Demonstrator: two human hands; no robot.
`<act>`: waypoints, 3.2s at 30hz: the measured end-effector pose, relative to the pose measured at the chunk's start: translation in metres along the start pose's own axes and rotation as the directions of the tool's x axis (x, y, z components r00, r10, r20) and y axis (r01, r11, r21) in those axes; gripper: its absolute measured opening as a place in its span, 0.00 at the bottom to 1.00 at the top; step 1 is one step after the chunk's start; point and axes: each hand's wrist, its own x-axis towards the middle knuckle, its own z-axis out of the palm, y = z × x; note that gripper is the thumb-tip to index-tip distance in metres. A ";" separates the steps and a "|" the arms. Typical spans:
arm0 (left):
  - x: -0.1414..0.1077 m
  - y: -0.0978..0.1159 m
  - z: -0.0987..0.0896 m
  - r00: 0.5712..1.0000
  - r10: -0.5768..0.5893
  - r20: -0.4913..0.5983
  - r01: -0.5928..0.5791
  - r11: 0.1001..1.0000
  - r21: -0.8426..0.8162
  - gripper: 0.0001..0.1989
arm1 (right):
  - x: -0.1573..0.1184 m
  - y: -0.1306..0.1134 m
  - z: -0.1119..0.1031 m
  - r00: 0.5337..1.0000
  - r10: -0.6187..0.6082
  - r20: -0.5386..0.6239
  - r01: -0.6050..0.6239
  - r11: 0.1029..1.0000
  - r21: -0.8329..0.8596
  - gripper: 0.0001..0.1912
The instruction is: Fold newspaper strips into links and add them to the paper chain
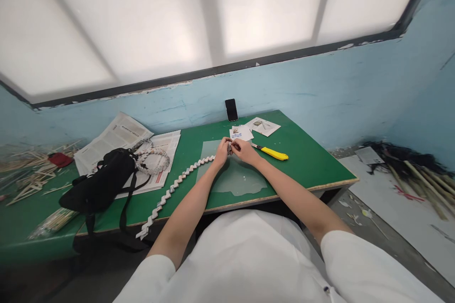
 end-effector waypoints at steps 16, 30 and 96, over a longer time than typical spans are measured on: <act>-0.001 0.007 0.000 0.999 -0.039 -0.013 0.037 0.993 -0.108 0.07 | -0.001 -0.002 -0.005 0.997 -0.048 0.063 0.049 0.999 -0.007 0.17; -0.005 0.010 0.002 0.997 0.071 0.027 -0.068 0.994 -0.082 0.11 | -0.003 -0.003 -0.003 0.990 -0.130 0.044 0.133 0.989 -0.060 0.18; -0.005 0.005 0.011 0.977 0.166 -0.134 -0.177 0.981 -0.077 0.23 | 0.004 0.006 -0.016 0.989 -0.085 -0.124 0.077 0.995 -0.066 0.21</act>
